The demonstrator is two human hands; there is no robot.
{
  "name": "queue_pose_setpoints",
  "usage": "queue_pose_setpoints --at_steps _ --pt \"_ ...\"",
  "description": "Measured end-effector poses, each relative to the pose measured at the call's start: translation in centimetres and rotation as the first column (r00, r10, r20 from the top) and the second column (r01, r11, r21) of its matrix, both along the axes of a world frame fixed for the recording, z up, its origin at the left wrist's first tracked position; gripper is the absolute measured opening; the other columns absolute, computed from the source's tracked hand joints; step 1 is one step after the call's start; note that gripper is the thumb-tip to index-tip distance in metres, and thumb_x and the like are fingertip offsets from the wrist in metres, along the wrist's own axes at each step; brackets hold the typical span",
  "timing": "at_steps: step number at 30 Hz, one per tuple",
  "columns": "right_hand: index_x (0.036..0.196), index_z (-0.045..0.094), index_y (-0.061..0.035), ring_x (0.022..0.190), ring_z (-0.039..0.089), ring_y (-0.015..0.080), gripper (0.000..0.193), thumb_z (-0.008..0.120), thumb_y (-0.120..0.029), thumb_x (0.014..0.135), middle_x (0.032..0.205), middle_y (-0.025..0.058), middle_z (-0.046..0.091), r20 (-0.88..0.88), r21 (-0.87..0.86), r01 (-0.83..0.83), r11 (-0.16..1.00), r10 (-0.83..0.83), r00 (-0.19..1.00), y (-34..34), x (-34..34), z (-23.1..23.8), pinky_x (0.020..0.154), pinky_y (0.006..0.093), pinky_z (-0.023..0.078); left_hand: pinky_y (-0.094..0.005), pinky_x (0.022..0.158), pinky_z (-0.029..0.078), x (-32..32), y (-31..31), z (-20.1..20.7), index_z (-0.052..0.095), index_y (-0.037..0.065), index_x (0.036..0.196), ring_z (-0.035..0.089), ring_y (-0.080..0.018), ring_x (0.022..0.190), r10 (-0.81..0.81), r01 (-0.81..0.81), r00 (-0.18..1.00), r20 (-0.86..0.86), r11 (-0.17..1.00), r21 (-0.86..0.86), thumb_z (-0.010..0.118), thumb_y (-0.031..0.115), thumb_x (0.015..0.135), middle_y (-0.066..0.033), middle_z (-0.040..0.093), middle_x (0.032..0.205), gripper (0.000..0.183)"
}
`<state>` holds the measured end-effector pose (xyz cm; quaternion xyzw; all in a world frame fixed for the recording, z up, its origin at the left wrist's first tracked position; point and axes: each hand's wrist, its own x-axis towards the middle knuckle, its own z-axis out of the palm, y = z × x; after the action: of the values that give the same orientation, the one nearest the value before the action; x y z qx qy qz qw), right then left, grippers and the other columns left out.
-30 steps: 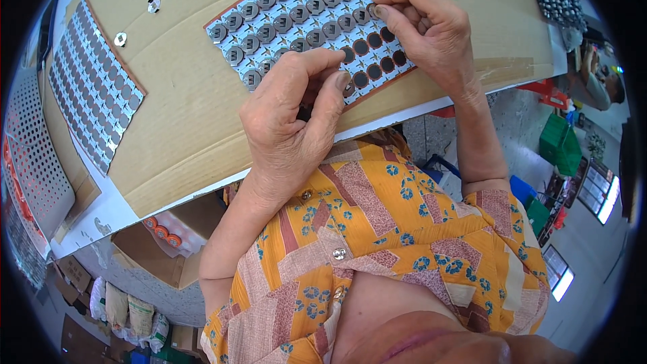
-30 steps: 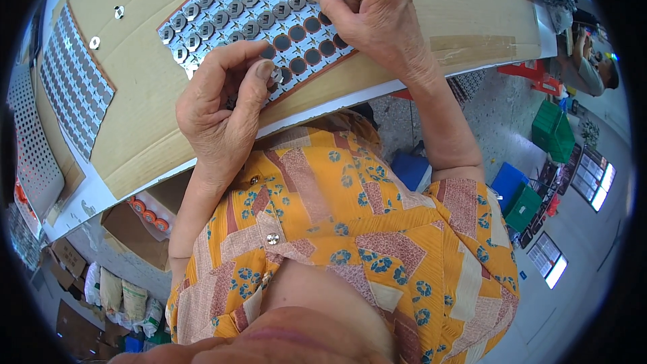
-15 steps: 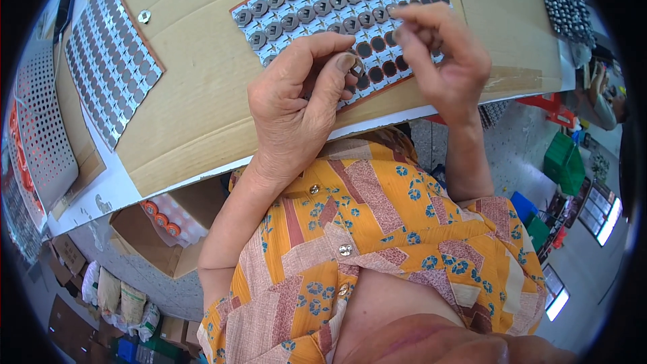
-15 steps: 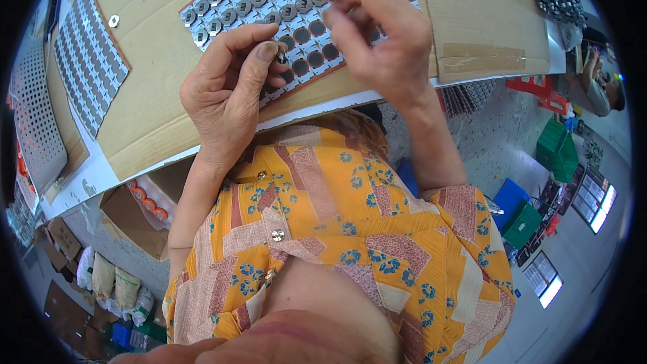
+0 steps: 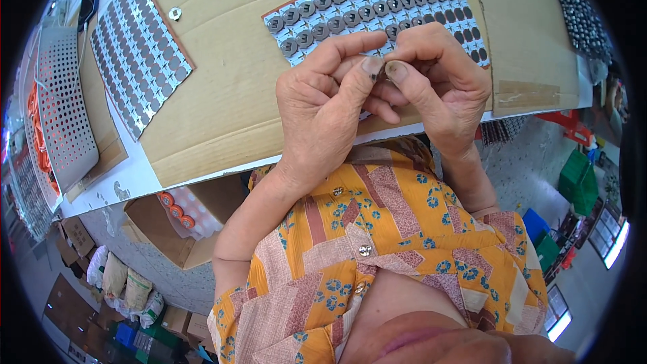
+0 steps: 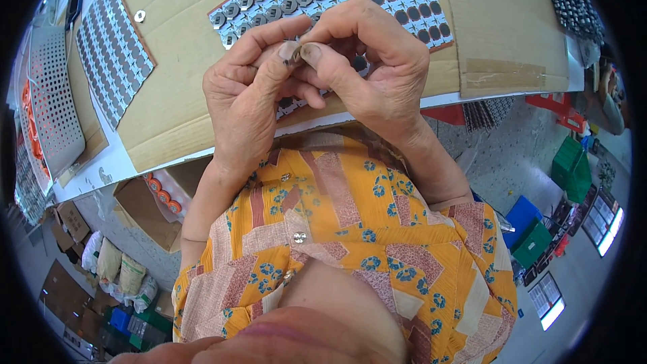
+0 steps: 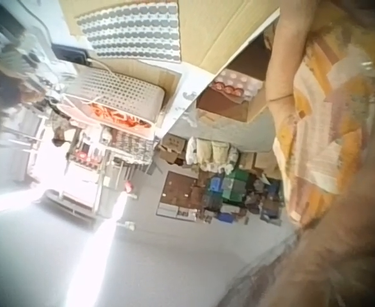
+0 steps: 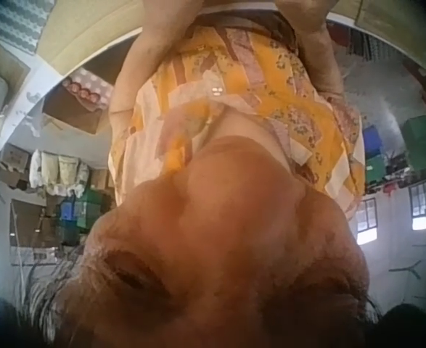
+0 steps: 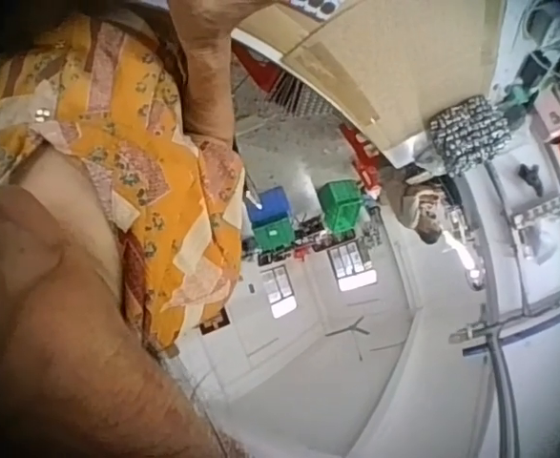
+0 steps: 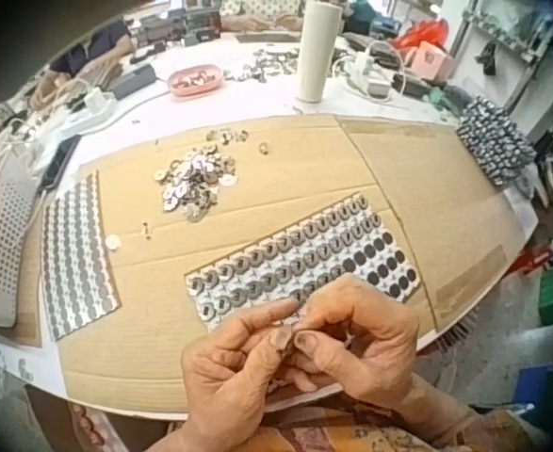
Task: The person assembles small metal components onto a mounting strip by hand at a workstation.
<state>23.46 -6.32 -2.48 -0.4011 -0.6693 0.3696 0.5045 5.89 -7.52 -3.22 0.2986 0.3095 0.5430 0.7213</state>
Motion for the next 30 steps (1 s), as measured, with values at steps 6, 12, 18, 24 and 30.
queue_pose_setpoints --at_steps 6,12,18,24,30 --pt "0.099 0.07 0.0012 0.082 0.063 0.0026 0.007 0.069 0.007 0.095 0.096 0.0007 0.067 -0.094 -0.214 0.012 0.977 -0.033 0.995 -0.3 0.1 0.1 0.072 0.0186 0.051 -0.0268 0.068 0.065 0.0 0.5 0.1 0.064 -0.011 0.127 0.076 -0.016 0.081 -0.052 0.054 0.994 -0.095 0.998 0.013 0.057 -0.002 0.106 -0.0143 0.076 0.1 0.024" --pt "0.101 0.071 0.0013 0.083 0.065 0.0033 0.008 0.071 0.005 0.094 0.1 0.001 0.068 0.002 -0.071 0.008 0.997 -0.008 1.0 0.1 0.3 0.2 0.071 0.0189 0.052 -0.0276 0.069 0.066 -0.3 1.1 -0.1 0.063 -0.011 0.127 0.077 -0.0184 0.082 -0.13 0.145 0.984 0.118 0.981 -0.128 0.057 -0.003 0.106 -0.0168 0.076 0.101 0.024" --pt "0.103 0.071 0.0004 0.084 0.064 0.0041 0.008 0.072 0.003 0.095 0.099 0.0008 0.068 -0.102 -0.135 -0.099 0.986 0.086 0.991 0.7 1.1 0.1 0.072 0.0197 0.052 -0.0273 0.071 0.065 0.0 0.8 0.5 0.061 -0.01 0.131 0.077 -0.0183 0.085 -0.12 0.122 0.992 0.041 0.991 -0.052 0.056 -0.006 0.105 -0.0164 0.076 0.104 0.027" --pt "0.102 0.064 0.0 0.077 0.06 0.0022 0.005 0.067 0.002 0.099 0.089 -0.0028 0.063 -0.123 -0.394 -0.08 0.916 0.034 0.992 -0.1 1.8 1.5 0.068 0.0192 0.049 -0.0278 0.071 0.063 -0.3 0.2 0.2 0.067 -0.007 0.122 0.076 -0.0163 0.084 -0.029 0.111 0.944 -0.328 0.966 0.234 0.064 0.0 0.103 -0.0139 0.077 0.1 0.02" --pt "0.098 0.063 -0.0014 0.068 0.054 0.001 0.008 0.069 -0.006 0.096 0.084 -0.0041 0.06 -0.224 -0.54 -0.302 0.785 0.212 0.951 -0.3 3.1 2.1 0.059 0.0189 0.043 -0.0226 0.064 0.057 -1.5 0.6 0.8 0.071 -0.001 0.103 0.07 -0.0089 0.073 -0.185 0.212 0.943 -0.277 0.975 0.07 0.067 0.006 0.104 -0.0056 0.074 0.087 0.008"
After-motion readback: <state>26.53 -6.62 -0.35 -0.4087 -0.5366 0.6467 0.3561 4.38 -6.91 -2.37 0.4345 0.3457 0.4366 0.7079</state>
